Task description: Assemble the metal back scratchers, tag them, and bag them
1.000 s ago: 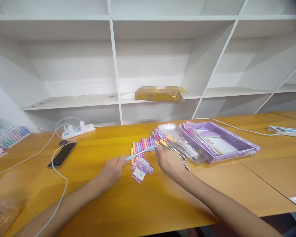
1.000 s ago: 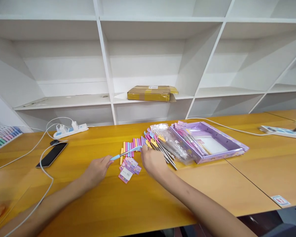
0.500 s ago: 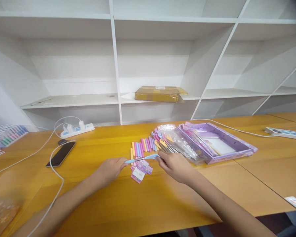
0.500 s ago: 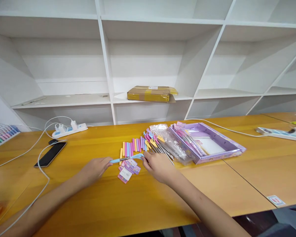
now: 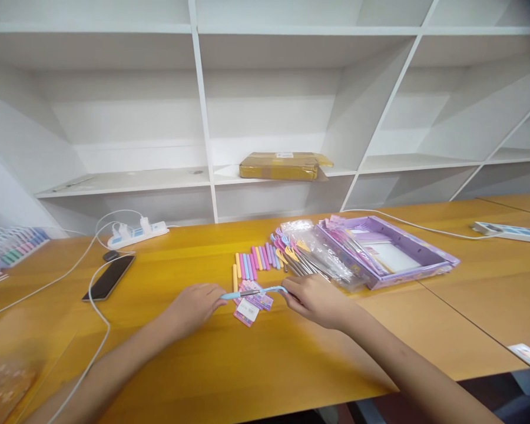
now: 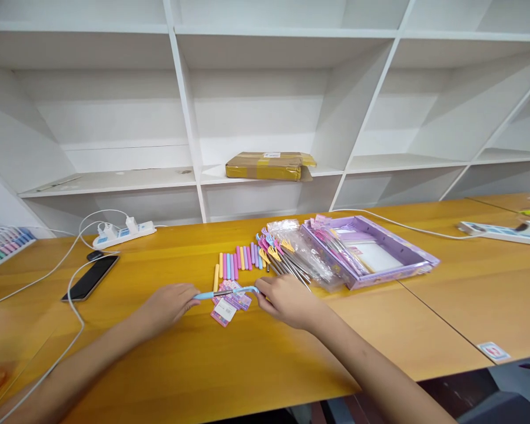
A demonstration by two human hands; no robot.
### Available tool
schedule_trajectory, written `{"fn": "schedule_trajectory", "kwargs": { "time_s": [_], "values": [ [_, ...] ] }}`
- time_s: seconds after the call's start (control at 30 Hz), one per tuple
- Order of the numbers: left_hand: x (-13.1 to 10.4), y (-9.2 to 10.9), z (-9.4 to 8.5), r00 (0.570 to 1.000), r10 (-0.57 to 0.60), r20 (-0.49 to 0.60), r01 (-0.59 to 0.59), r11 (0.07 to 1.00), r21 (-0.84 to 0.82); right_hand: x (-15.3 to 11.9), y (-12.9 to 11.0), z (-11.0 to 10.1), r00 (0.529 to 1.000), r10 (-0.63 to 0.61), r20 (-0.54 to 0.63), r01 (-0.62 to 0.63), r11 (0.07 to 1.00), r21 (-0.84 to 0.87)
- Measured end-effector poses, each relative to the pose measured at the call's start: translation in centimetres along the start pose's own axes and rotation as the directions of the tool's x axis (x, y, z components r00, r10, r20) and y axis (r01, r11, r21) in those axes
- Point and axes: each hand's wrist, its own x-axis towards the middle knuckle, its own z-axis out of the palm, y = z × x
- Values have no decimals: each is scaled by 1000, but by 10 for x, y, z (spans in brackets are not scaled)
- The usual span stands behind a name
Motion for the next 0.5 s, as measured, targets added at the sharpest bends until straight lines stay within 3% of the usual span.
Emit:
{"fn": "schedule_trajectory", "kwargs": {
  "time_s": [0.17,0.33,0.4,0.5],
  "values": [
    [-5,-21,-1,999,27,-45,-21,991,133,-7,21,12,997,4,-71,-9,998,-69],
    [-34,-64,-24,994,-5,-109,14,996,85,-50,91,6,983,151,-109,-155,987,-33],
    [-50,-80,-38,992,-21,-123,30,997,73,-80,123,-2,951,276,-141,-282,959,-29],
    [-74,-97,-60,985,-56,-164,74,992,105,-131,164,-15,845,492,-209,-511,858,-46]
  ]
}}
